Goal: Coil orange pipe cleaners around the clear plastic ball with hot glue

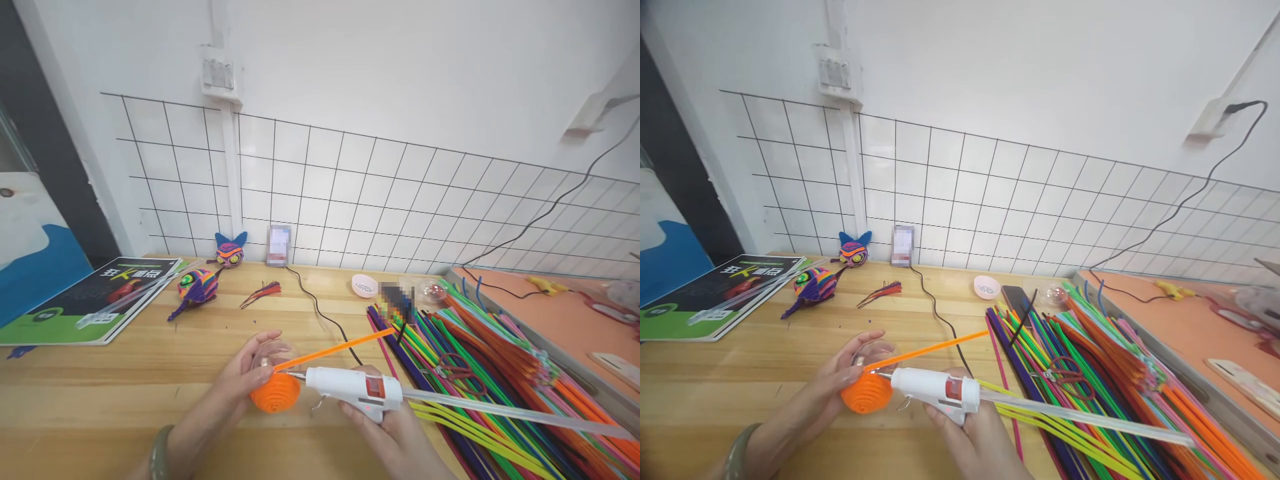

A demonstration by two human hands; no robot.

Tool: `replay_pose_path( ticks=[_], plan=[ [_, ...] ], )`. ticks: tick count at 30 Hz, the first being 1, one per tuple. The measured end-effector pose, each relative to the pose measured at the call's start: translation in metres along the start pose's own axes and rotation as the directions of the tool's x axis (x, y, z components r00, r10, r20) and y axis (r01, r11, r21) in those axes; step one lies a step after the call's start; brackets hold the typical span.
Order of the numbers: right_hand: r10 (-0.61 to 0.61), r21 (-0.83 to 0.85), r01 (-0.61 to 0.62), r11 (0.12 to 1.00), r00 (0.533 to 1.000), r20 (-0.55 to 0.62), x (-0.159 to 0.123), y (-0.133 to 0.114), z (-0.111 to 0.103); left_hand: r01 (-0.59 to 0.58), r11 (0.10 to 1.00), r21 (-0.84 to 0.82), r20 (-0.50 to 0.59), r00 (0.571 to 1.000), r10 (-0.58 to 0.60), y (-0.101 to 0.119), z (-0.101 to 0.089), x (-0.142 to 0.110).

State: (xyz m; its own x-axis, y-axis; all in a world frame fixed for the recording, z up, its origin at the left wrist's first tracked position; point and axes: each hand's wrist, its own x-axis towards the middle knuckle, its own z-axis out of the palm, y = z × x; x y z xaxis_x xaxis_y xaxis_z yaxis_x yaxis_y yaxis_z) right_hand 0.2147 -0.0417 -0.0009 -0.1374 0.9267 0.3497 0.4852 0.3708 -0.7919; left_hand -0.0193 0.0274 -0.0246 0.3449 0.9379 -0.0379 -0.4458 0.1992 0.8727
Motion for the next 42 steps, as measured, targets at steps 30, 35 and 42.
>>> replay_pose_path(
  ticks=[30,35,42],
  plan=[
    [0.074,0.01,-0.077,0.997,0.988,0.139,0.0009,-0.0062,-0.0047,0.023,1.0,0.006,0.042,0.999,-0.023,0.0033,0.0023,-0.0033],
    [0.088,0.014,-0.091,0.996,0.989,0.116,-0.0001,-0.0032,-0.0027,0.025,1.0,-0.005,0.044,0.999,-0.025,0.0052,0.0032,-0.0044],
    [0.076,0.015,-0.078,0.997,0.989,0.124,-0.0007,-0.0035,-0.0032,0.027,1.0,-0.013,0.036,0.999,-0.026,0.0058,0.0052,-0.0049]
  ],
)
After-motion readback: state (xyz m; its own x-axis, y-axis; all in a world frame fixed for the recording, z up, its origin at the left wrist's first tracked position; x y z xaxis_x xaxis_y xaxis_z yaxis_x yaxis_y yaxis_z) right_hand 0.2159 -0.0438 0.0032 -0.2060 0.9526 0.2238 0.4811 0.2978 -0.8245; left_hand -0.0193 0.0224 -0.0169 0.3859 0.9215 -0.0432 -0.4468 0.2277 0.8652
